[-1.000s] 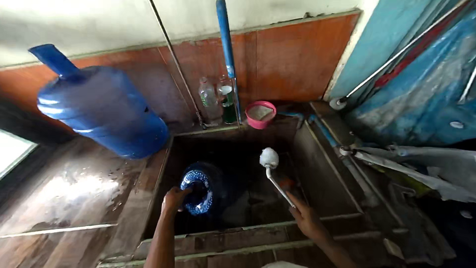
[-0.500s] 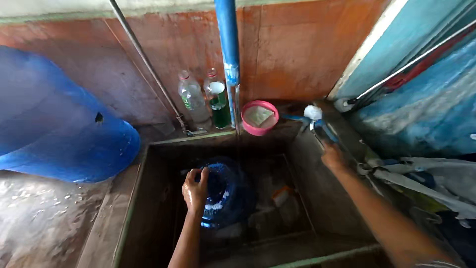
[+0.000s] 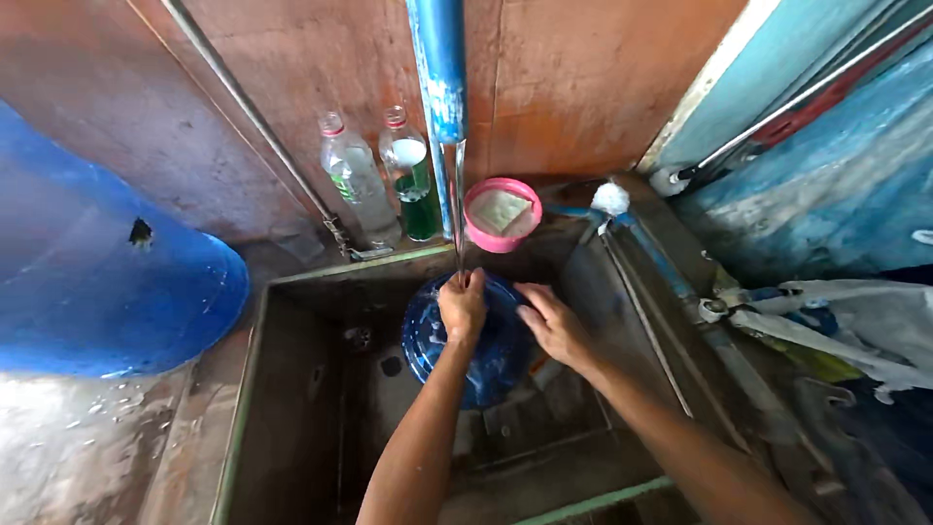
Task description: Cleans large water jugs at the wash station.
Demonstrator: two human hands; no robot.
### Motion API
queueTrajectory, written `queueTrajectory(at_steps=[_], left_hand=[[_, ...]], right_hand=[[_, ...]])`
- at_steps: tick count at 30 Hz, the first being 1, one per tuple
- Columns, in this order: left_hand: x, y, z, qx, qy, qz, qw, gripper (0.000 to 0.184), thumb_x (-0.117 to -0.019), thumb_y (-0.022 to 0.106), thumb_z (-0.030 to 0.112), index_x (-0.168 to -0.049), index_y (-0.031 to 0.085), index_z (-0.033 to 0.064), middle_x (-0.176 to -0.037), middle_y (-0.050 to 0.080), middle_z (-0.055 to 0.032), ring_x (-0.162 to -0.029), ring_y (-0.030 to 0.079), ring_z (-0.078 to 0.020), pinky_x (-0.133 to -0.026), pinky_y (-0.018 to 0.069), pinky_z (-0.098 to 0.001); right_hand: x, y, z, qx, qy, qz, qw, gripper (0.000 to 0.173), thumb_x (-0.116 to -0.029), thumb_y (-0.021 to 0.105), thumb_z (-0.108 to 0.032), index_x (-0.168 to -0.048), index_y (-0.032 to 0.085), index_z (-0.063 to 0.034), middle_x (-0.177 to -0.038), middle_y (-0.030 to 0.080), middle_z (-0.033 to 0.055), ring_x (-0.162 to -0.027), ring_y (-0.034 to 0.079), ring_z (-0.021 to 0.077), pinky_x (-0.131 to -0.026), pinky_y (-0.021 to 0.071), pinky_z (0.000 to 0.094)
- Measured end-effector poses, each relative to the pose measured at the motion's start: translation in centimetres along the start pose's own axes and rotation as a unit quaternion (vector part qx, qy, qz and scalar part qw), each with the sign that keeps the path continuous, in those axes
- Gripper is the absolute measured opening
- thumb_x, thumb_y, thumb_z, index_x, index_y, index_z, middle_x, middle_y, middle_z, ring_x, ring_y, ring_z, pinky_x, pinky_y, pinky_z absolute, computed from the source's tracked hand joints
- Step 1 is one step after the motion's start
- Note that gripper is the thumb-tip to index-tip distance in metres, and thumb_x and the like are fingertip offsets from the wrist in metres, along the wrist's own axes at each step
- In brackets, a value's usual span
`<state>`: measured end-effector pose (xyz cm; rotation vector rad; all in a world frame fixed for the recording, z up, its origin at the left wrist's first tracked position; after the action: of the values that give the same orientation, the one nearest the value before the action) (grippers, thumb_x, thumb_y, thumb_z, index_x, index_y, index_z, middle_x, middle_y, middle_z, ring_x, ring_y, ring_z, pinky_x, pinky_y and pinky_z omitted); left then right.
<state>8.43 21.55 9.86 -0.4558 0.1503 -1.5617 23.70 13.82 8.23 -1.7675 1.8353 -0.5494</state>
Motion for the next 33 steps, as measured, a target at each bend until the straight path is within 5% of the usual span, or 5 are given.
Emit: queueTrajectory(at_steps=[4, 11, 20, 26, 33], left_hand=[[0.8, 1.4, -0.8, 0.122, 0.019, 0.043, 0.991, 0.030, -0.1064, 0.053, 0.019, -0.089, 0.068, -0.0010, -0.074, 0.063, -0.0069, -0.072, 0.060, -0.0145, -0.073, 0.0501, -0.0382], [2.1, 1.0, -3.9, 0.282, 0.059, 0.121, 0.950, 0.032, -0.1072, 0.044, 0.017, -0.116, 0.065, -0.0065, -0.107, 0.068, -0.0153, -0.102, 0.064, -0.0161, -0.095, 0.0505, -0.0363], [0.5, -0.3, -4.8, 0.289, 0.007, 0.048, 0.956, 0.040, -0.1081, 0.046, 0.022, -0.082, 0.068, 0.0009, -0.072, 0.061, -0.0034, -0.071, 0.058, -0.0097, -0.072, 0.0495, -0.0328], [-1.1, 0.3, -1.7, -0.001, -0.008, -0.100, 0.995, 0.038, -0.1089, 0.050, 0.031, -0.097, 0.068, -0.0010, -0.085, 0.064, -0.0144, -0.080, 0.061, -0.0262, -0.080, 0.0494, -0.0488], [-4.1, 1.1, -2.0, -0.002, 0.025, -0.122, 0.992, 0.044, -0.1081, 0.051, 0.036, -0.102, 0.068, -0.0033, -0.089, 0.064, -0.0186, -0.083, 0.060, -0.0290, -0.080, 0.0490, -0.0511]], right_hand=[[-3.2, 2.8, -3.3, -0.212, -0.012, 0.052, 0.976, 0.040, -0.1083, 0.040, -0.014, -0.137, 0.058, 0.0077, -0.139, 0.061, 0.0215, -0.132, 0.057, 0.0214, -0.115, 0.0419, 0.0354], [-5.9, 6.6, -5.1, -0.254, 0.060, 0.063, 0.963, 0.037, -0.1087, 0.038, -0.010, -0.114, 0.071, 0.0049, -0.110, 0.073, 0.0146, -0.108, 0.067, 0.0168, -0.101, 0.0502, 0.0363], [-3.0, 7.5, -6.1, -0.244, 0.111, 0.087, 0.959, 0.039, -0.1089, 0.043, -0.015, -0.137, 0.056, 0.0076, -0.136, 0.061, 0.0216, -0.129, 0.056, 0.0215, -0.112, 0.0417, 0.0360], [-3.5, 4.8, -3.9, -0.151, 0.115, 0.087, 0.978, 0.044, -0.1085, 0.043, -0.012, -0.148, 0.046, 0.0073, -0.150, 0.050, 0.0260, -0.140, 0.049, 0.0299, -0.118, 0.0370, 0.0403], [5.0, 6.2, -13.9, -0.125, -0.265, 0.028, 0.956, 0.040, -0.1009, 0.054, -0.026, -0.124, 0.070, 0.0028, -0.134, 0.065, 0.0209, -0.137, 0.053, 0.0340, -0.119, 0.0391, 0.0481]])
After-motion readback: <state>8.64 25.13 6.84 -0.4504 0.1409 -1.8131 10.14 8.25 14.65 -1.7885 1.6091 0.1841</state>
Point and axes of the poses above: each hand's wrist, its own x-axis away from the middle knuckle, its own y-axis out of the palm, z = x × y, the point moved 4 cm from there along -x, towards the middle knuckle
